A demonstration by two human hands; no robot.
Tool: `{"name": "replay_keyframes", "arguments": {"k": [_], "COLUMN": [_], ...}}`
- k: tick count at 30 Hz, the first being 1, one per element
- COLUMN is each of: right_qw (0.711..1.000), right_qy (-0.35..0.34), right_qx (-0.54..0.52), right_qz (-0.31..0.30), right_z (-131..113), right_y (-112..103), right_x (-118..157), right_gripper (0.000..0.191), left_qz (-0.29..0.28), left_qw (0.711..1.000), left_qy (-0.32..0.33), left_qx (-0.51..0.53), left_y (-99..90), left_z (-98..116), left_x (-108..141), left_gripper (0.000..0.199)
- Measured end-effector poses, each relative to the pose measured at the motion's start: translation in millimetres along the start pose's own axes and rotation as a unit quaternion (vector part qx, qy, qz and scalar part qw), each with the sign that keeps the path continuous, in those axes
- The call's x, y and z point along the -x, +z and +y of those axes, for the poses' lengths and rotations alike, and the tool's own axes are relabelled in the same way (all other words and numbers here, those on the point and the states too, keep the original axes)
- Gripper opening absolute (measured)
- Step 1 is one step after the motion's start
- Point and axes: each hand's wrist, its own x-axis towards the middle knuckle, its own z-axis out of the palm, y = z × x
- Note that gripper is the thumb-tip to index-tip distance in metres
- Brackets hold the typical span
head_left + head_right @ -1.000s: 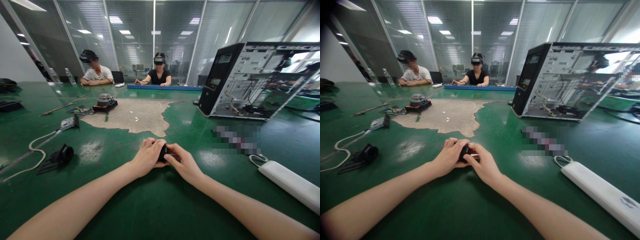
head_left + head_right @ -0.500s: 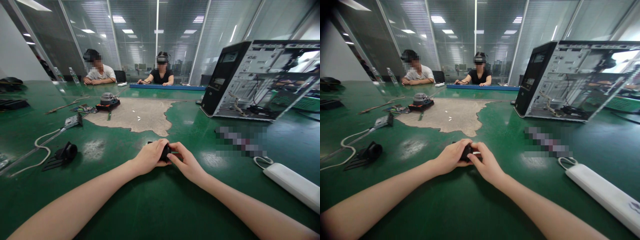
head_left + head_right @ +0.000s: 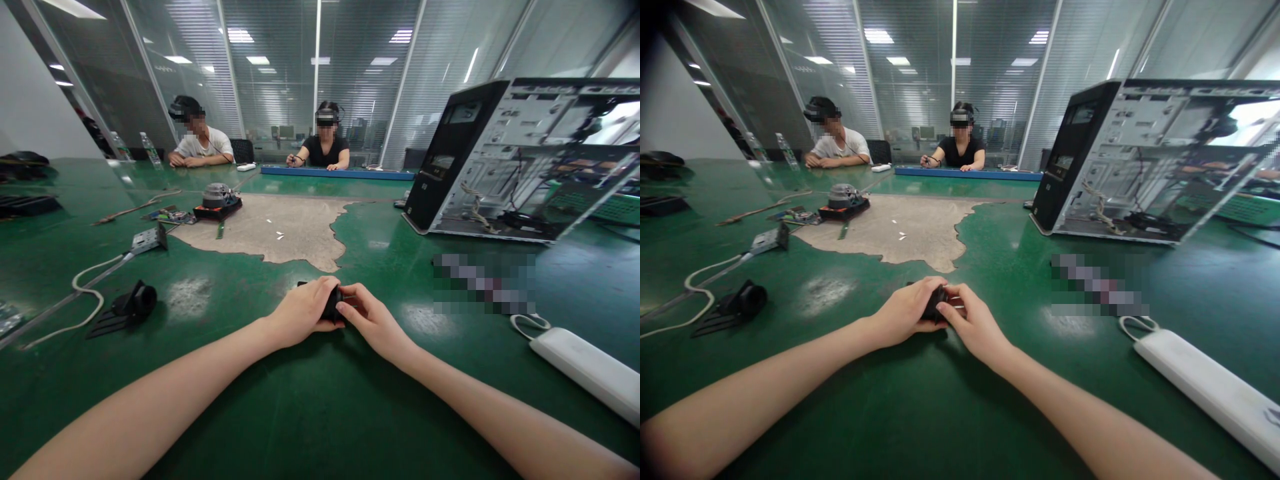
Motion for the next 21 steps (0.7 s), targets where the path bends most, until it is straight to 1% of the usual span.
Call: {"name": "replay_keyframes", "arguments": {"k": [3,5,9,13,15,18,21], "right_qw": [0.999,0.998,0.999,1.0,1.0,1.0,0.999], "right_qy": [-0.045,-0.061,-0.033,0.0,0.007,-0.01,-0.05], "right_qx": [0.023,0.027,0.006,0.004,0.009,0.01,0.014], "right_qz": [-0.002,0.005,0.012,0.02,0.01,-0.009,0.001], "right_z": [-2.8,-3.2,-0.7,2.0,2.4,1.7,0.9], "right_y": [0.3,0.6,0.6,-0.3,-0.8,-1.1,-0.7], "right_x": [3.3,4.5,2.5,0.2,0.5,2.1,3.2], "right_gripper": [0.02,0.02,0.015,0.023,0.025,0.022,0.02], "left_qz": [0.0,0.0,-0.001,0.0,0.003,0.0,-0.003], "left_qw": [1.0,1.0,1.0,1.0,1.0,1.0,1.0], "left_qy": [0.0,0.002,-0.005,-0.005,-0.003,-0.002,-0.002], "left_qx": [0.005,0.005,0.011,0.018,0.018,0.016,0.018], "left_y": [-0.3,-0.6,-0.2,0.7,0.6,0.0,-0.3], "left_z": [0.2,0.0,-0.9,-1.6,-1.6,-1.1,-0.7], "left_x": [0.0,0.0,-0.1,-0.7,-0.9,-0.7,-0.5], "left_gripper": [0.058,0.058,0.058,0.057,0.057,0.056,0.057]}}
